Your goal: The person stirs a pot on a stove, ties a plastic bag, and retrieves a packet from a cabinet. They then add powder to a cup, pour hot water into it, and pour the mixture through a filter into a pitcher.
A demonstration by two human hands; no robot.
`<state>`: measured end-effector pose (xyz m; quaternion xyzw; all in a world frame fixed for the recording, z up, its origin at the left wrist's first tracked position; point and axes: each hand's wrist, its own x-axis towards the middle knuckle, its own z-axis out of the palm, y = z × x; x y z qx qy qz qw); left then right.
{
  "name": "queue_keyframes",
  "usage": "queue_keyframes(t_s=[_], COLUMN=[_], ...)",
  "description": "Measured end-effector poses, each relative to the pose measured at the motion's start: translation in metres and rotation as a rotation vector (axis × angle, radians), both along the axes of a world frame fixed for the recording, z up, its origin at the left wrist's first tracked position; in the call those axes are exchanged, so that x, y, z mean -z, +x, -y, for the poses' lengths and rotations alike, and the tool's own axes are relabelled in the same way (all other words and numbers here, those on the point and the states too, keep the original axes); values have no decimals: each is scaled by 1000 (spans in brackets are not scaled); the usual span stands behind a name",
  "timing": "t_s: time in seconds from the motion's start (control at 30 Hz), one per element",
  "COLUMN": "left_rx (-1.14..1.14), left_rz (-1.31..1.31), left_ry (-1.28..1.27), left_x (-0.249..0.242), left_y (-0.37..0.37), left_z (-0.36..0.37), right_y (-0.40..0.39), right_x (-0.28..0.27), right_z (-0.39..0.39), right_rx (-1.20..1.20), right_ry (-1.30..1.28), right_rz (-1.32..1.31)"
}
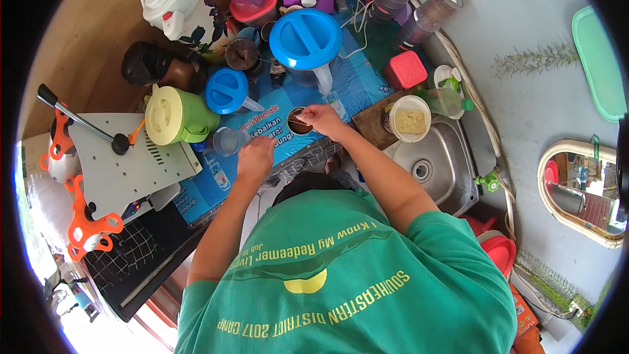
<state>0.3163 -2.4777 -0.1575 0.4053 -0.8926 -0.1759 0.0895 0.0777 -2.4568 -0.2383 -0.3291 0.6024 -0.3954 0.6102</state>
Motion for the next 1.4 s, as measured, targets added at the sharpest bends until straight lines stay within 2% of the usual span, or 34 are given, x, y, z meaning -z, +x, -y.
queue_keyframes(t_s=[0.07, 0.17, 0.3, 0.4, 0.47, 0.6, 0.67, 0.8, 0.87, 1.0, 1.07, 1.1, 1.2, 1.27, 1.4], left_rx=[-123, -181, -213, -238, -215, -171, -100, -10, 68, 110, 144, 141, 142, 115, 25], left_rz=[-184, -118, -136, -127, -118, -2, 193, 188, 239, 232, 175, 174, 57, -65, -184], left_ry=[39, 149, 209, 239, 226, 131, 79, -2, -3, -13, -26, -26, -34, -22, 19], left_x=[4, 5, 2, -5, -7, 0, -3, 8, 6, -2, -9, -9, -8, -2, -1], left_y=[-4, -5, -9, -12, -12, -10, -10, -5, -3, 0, 1, 2, 6, 9, 5], left_z=[-2, -1, 1, 3, 4, 5, 5, 4, 5, 9, 11, 11, 12, 11, 7], right_y=[6, 12, 18, 19, 18, 15, 15, 14, 12, -1, -4, -4, -3, -1, 6], right_x=[-2, 13, -3, 14, 5, -5, -4, -12, -7, -6, 3, 0, -4, 0, 4], right_z=[-4, -9, -14, -14, -14, -10, -7, -6, -5, -1, 1, 2, 1, 0, -4], right_rx=[31, 39, 56, 29, 1, -2, 21, 48, 59, 29, 18, 15, 50, 100, 126], right_ry=[-62, -134, -125, -147, -128, -111, -89, -76, -92, -90, -137, -137, -92, -27, 1], right_rz=[-38, -140, -154, -14, 98, 126, 132, 124, -32, -180, -347, -348, -331, -159, -148])
